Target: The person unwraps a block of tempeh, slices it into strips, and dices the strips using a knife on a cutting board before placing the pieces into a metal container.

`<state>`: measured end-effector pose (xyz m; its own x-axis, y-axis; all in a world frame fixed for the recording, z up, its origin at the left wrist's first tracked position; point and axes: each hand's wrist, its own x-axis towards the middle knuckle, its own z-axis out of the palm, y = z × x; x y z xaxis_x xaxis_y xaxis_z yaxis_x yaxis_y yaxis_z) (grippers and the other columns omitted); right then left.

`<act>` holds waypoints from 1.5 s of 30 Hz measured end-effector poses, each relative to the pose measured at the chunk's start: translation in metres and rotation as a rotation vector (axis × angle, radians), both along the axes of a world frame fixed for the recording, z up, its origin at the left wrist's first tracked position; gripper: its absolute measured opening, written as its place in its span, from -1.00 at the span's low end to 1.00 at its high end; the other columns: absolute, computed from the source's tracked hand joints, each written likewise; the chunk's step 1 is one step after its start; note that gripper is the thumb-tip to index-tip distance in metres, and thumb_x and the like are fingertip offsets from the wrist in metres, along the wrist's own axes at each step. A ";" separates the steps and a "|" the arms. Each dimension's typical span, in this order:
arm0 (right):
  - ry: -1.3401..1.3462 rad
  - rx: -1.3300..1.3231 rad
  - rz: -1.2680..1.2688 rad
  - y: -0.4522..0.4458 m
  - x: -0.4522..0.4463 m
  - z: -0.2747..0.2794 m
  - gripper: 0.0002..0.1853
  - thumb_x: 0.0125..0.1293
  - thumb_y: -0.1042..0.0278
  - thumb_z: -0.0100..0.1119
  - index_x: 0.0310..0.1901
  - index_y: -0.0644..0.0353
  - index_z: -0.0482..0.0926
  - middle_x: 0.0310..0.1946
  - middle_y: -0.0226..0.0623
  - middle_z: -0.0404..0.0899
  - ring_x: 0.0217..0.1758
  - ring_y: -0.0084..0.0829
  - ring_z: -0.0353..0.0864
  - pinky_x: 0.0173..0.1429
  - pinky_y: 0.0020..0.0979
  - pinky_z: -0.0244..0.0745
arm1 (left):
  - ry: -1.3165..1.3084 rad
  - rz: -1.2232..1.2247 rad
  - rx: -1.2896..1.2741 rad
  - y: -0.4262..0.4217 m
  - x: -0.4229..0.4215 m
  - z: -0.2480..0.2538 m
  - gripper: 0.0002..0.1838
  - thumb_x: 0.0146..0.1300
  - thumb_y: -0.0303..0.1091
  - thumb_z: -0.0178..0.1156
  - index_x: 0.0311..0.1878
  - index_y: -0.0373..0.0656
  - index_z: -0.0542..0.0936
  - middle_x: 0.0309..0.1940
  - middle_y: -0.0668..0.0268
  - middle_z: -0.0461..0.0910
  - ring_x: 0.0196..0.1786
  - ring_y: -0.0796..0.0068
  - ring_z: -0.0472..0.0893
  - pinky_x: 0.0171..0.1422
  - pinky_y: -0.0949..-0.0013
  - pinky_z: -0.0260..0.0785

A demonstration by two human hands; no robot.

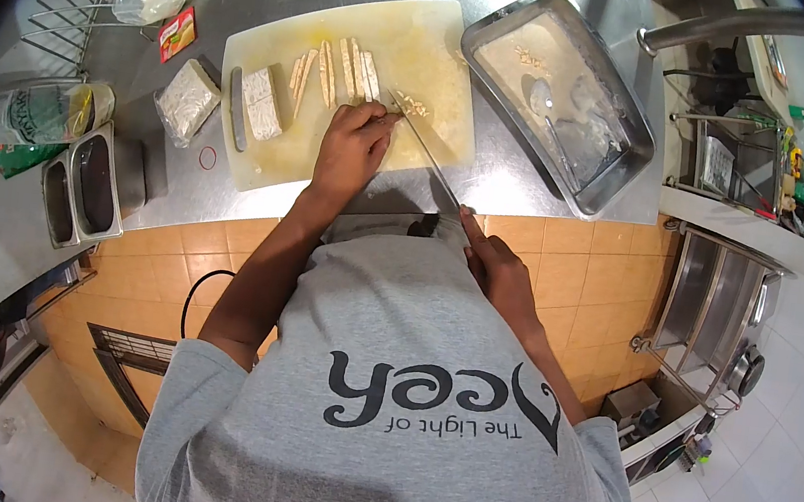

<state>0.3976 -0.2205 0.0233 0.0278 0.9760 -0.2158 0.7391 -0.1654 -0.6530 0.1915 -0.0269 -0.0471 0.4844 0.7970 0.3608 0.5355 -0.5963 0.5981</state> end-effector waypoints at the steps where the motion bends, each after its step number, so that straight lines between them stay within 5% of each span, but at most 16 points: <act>1: 0.002 -0.002 0.000 0.001 0.000 -0.002 -0.31 0.45 0.38 0.16 0.55 -0.33 0.24 -0.41 -0.09 0.53 -0.43 -0.03 0.61 -0.32 -0.04 0.54 | 0.001 -0.001 -0.002 0.000 0.000 -0.001 -0.64 0.09 -0.60 0.31 0.01 -0.18 0.74 -0.10 0.23 0.63 -0.09 0.15 0.56 0.08 0.21 0.46; 16: 0.047 -0.030 -0.009 0.008 -0.001 0.009 -0.32 0.44 0.48 0.17 0.55 -0.18 0.28 -0.43 -0.02 0.50 -0.40 -0.03 0.56 -0.18 -0.13 0.51 | -0.030 0.039 0.010 -0.002 -0.001 -0.006 -0.78 0.18 -0.54 0.33 -0.08 -0.20 0.73 -0.10 0.20 0.66 -0.06 0.13 0.60 0.08 0.18 0.50; 29: -0.034 -0.035 0.017 0.002 0.000 0.006 -0.31 0.43 0.39 0.16 0.55 -0.31 0.26 -0.40 -0.12 0.52 -0.44 -0.03 0.59 -0.32 -0.04 0.53 | -0.018 0.036 0.025 -0.001 -0.001 -0.008 -0.74 0.16 -0.54 0.34 -0.05 -0.18 0.74 -0.09 0.22 0.66 -0.09 0.14 0.59 0.06 0.18 0.49; 45: 0.032 -0.055 0.023 0.008 0.002 0.013 -0.32 0.40 0.52 0.19 0.53 -0.10 0.31 -0.37 -0.01 0.56 -0.33 -0.02 0.62 -0.16 -0.12 0.53 | 0.012 -0.009 -0.026 -0.007 -0.007 -0.001 -0.60 0.10 -0.62 0.27 0.06 -0.22 0.71 -0.01 0.21 0.61 0.00 0.14 0.55 0.15 0.21 0.47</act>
<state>0.3998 -0.2128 0.0359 -0.0026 0.9630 -0.2695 0.7223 -0.1846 -0.6665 0.1843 -0.0342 -0.0480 0.4958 0.8015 0.3343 0.5372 -0.5855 0.6072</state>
